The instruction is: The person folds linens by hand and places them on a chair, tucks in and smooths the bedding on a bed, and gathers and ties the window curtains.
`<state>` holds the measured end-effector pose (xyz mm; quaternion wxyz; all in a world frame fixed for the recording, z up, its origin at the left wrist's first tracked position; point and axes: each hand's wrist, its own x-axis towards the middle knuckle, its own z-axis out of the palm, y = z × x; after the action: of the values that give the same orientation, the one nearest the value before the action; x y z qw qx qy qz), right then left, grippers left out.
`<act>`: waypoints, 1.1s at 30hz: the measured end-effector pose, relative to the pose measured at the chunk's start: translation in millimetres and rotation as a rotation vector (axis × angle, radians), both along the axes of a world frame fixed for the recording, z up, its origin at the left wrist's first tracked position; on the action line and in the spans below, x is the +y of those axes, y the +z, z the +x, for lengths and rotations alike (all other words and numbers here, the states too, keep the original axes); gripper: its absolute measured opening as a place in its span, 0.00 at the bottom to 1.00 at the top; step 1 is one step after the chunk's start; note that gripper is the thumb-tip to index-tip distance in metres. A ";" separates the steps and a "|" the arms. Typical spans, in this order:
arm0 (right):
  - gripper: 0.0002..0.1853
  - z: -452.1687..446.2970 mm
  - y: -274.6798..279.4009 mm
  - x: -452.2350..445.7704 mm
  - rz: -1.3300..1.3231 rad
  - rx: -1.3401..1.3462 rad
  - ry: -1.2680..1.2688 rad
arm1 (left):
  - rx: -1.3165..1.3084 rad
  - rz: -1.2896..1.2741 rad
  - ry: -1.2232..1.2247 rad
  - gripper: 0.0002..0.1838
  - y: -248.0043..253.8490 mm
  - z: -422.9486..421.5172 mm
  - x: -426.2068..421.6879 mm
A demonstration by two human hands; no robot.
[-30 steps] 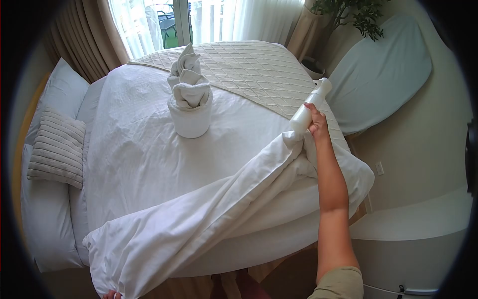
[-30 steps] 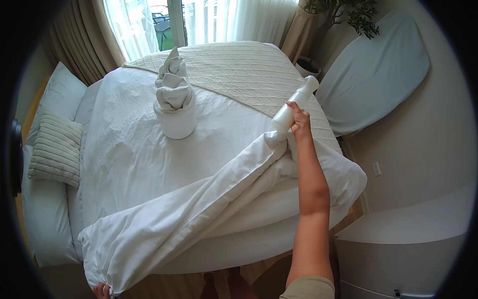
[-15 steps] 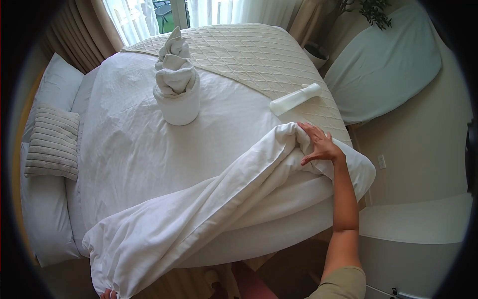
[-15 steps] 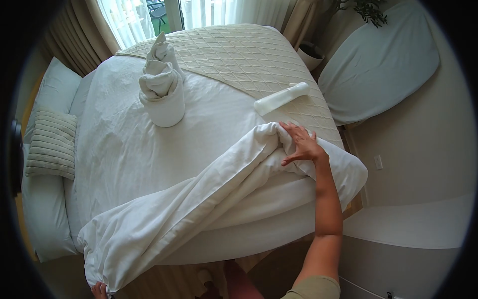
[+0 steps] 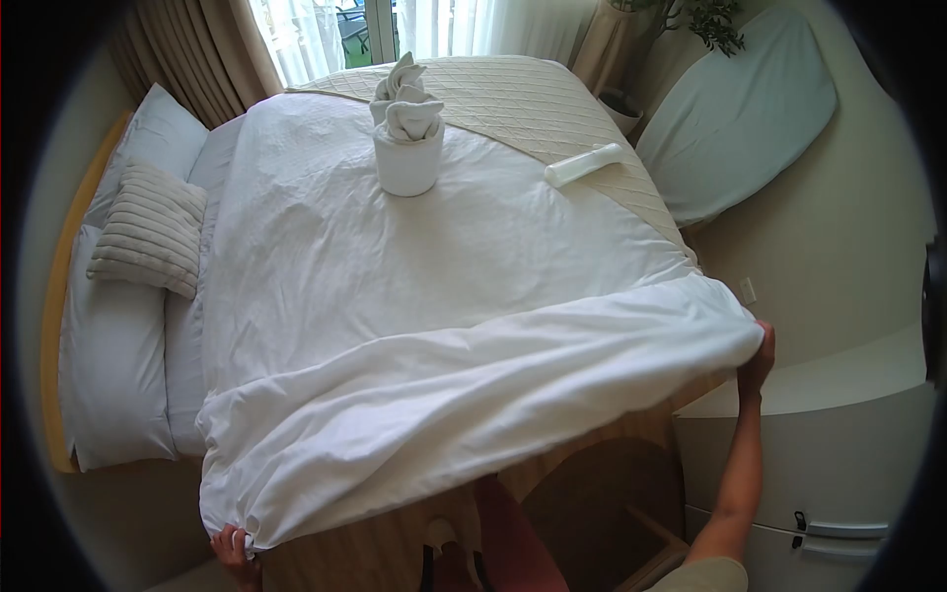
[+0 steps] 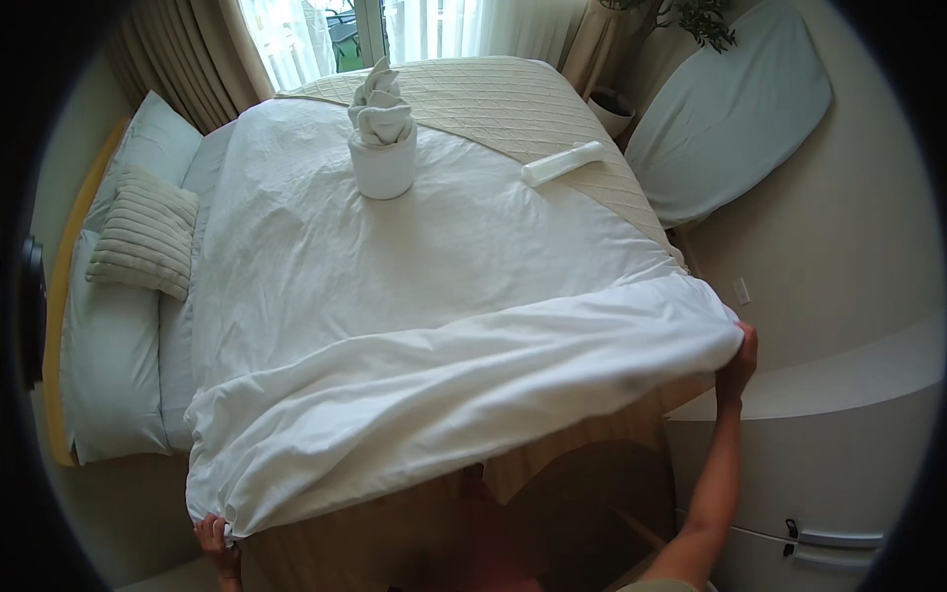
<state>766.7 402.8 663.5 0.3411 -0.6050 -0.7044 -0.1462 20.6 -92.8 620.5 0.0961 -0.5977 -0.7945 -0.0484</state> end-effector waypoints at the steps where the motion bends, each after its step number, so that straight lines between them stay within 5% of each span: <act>1: 0.12 23.6 -2.1 -37.8 -0.005 0.080 -0.013 | -0.014 0.002 -0.024 0.17 -5.9 -1.8 -25.6; 6: 0.10 87.7 -41.1 -181.5 -0.229 -0.231 -0.299 | -0.053 0.036 -0.055 0.10 -9.3 8.6 -145.2; 10: 0.14 35.7 -82.3 -214.8 -0.765 -0.551 -0.479 | -0.131 -0.017 -0.001 0.10 -55.6 10.2 -179.5; 12: 0.17 25.1 -128.3 -210.4 -1.461 -0.917 -0.796 | -0.261 -0.186 0.201 0.14 -100.2 10.3 -167.6; 14: 0.24 -10.6 -141.8 -203.7 -1.937 -0.584 -0.738 | -0.281 -0.764 0.420 0.25 -141.6 0.0 -143.4; 15: 0.29 8.1 -183.5 -199.2 -1.922 -0.233 -0.560 | -0.262 -1.081 0.552 0.27 -164.4 -14.7 -125.8; 16: 0.35 34.9 -235.8 -192.3 -1.876 0.110 -0.387 | -0.263 -0.991 0.736 0.29 -204.6 -37.2 -125.2; 17: 0.35 56.2 -296.0 -181.1 -1.872 0.097 -0.360 | -0.352 -0.674 0.890 0.27 -194.3 -40.2 -88.4; 18: 0.40 37.1 -317.7 -177.8 -1.760 0.470 -0.427 | -0.428 -0.398 0.933 0.26 -197.5 -58.2 -62.4; 20: 0.50 -1.8 -358.5 -170.8 -1.431 1.189 -0.534 | -0.494 0.217 0.915 0.29 -222.0 -105.5 -14.4; 22: 0.54 -27.8 -408.1 -160.4 -1.397 1.696 -0.556 | -0.661 0.463 0.820 0.35 -241.6 -144.9 26.7; 24: 0.55 -51.8 -449.7 -153.3 -1.261 1.865 -0.471 | -0.877 0.525 0.907 0.42 -220.2 -133.2 73.7; 27: 0.54 -95.4 -468.3 -151.4 -1.019 2.129 -0.310 | -0.860 0.533 1.150 0.47 -218.0 -127.3 100.5; 33: 0.43 -116.9 -472.6 -97.2 -0.707 2.349 0.058 | -1.065 0.599 0.930 0.50 -233.4 -126.6 81.7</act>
<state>649.8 305.6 190.9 0.5891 -0.4127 0.0167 0.6945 -106.0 -11.1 387.0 -0.1314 -0.0462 -0.8562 -0.4974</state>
